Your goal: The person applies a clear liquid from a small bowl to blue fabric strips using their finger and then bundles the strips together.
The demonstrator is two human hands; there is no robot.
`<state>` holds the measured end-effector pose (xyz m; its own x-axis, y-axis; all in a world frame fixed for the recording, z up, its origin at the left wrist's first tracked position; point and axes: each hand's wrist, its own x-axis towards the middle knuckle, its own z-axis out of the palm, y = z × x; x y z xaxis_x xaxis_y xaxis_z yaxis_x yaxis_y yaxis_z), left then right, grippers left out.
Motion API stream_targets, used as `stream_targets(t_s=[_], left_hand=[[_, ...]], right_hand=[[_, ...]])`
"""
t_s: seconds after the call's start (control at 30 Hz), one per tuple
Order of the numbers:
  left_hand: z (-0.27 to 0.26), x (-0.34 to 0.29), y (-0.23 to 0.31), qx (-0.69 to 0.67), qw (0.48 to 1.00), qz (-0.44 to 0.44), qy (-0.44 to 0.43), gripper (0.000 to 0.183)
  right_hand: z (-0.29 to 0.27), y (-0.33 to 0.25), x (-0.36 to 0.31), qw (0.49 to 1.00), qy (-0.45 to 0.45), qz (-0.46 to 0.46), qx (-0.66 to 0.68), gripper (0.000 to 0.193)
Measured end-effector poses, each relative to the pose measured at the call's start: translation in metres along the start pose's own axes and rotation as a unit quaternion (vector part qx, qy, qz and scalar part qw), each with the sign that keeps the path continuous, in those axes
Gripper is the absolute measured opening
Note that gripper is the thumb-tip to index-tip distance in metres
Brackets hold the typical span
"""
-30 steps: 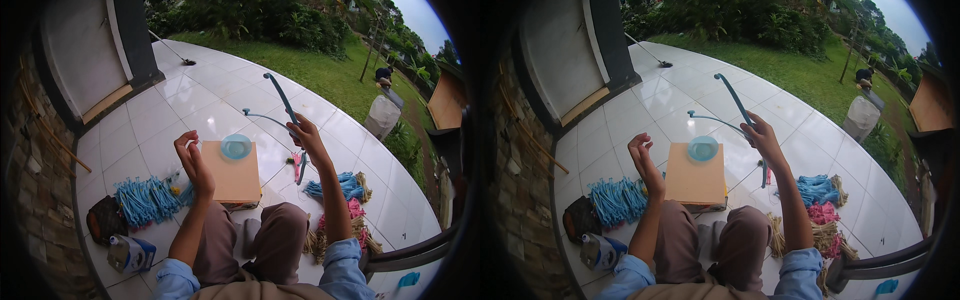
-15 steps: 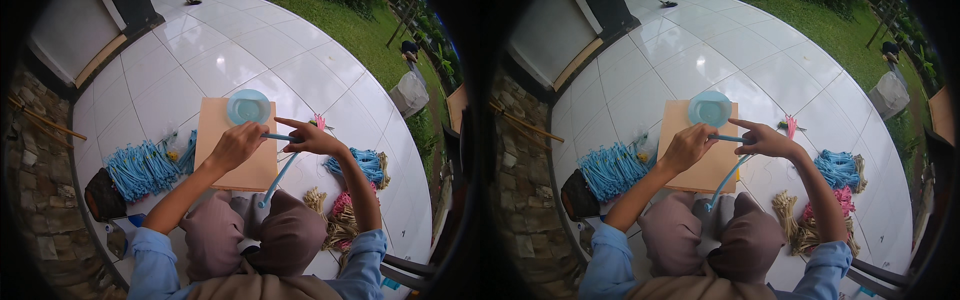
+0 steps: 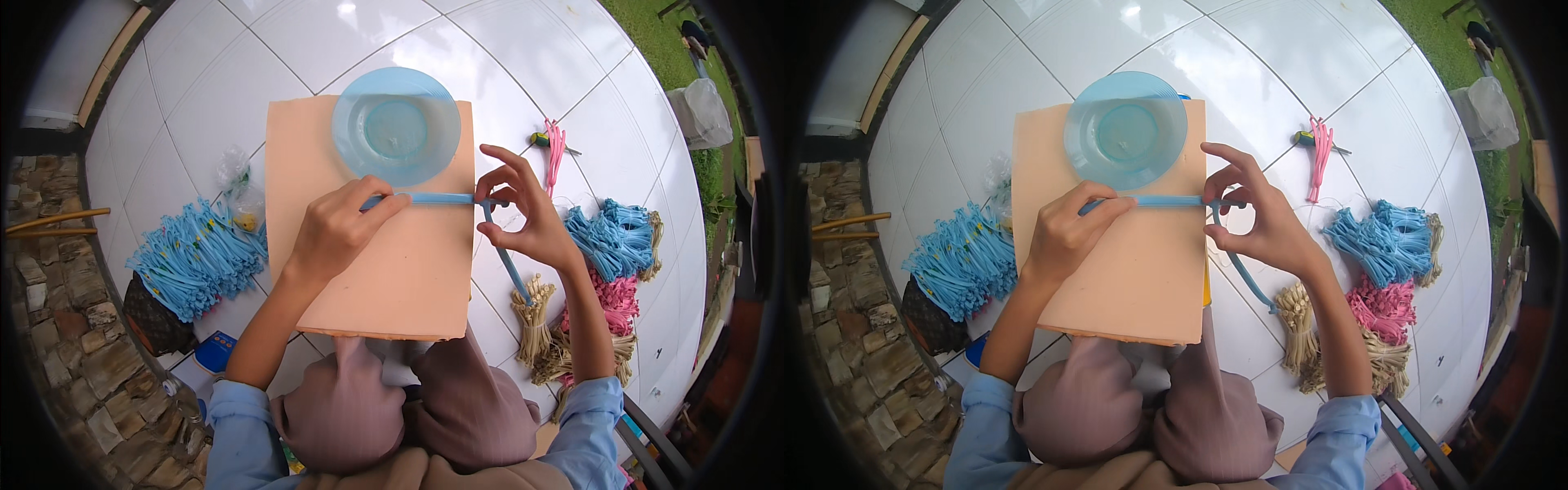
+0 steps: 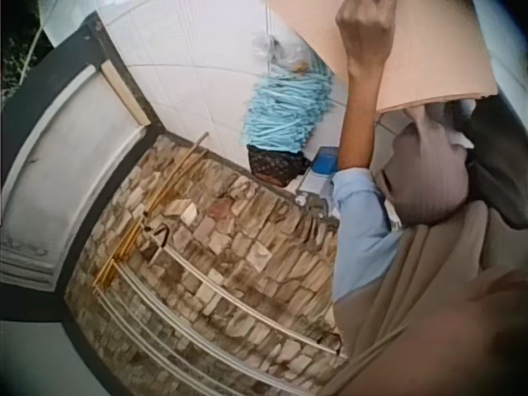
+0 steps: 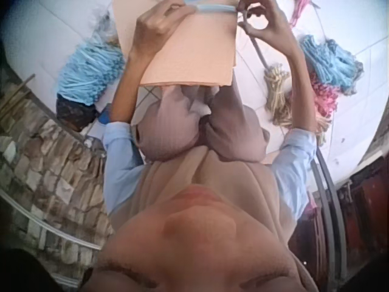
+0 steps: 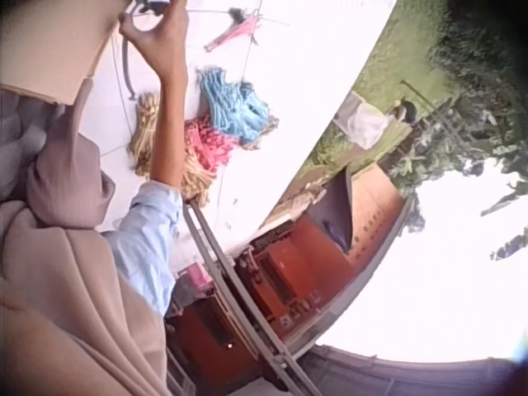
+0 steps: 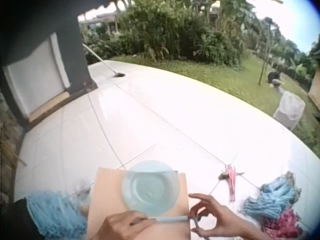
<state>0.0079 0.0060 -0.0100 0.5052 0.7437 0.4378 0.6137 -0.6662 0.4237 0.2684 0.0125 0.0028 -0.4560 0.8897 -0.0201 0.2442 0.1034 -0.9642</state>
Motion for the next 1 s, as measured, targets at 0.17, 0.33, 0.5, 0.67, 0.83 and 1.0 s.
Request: stream_targets(t_s=[0.17, 0.33, 0.5, 0.67, 0.83, 1.0], left_hand=[[0.004, 0.001, 0.0, 0.006, 1.0, -0.006, 0.001, 0.027], [0.007, 0.001, 0.001, 0.022, 1.0, -0.004, 0.006, 0.029], [0.007, 0.0, 0.003, 0.027, 1.0, -0.004, 0.002, 0.032], [0.009, -0.003, 0.003, 0.015, 1.0, -0.016, -0.01, 0.035], [0.012, -0.004, 0.003, 0.016, 1.0, -0.021, -0.004, 0.035], [0.012, -0.004, 0.0, -0.005, 1.0, -0.024, -0.005, 0.034]], right_hand=[[0.005, 0.008, 0.0, 0.999, 0.038, 0.002, 0.003, 0.074], [0.008, 0.009, -0.006, 0.999, 0.054, 0.006, -0.003, 0.075], [0.011, 0.017, -0.009, 0.998, 0.064, -0.017, -0.016, 0.075], [0.021, 0.035, -0.016, 0.992, 0.108, -0.054, 0.027, 0.079], [0.033, 0.049, -0.021, 0.985, 0.143, -0.094, 0.013, 0.083], [0.035, 0.05, -0.024, 0.982, 0.157, -0.106, 0.008, 0.081]])
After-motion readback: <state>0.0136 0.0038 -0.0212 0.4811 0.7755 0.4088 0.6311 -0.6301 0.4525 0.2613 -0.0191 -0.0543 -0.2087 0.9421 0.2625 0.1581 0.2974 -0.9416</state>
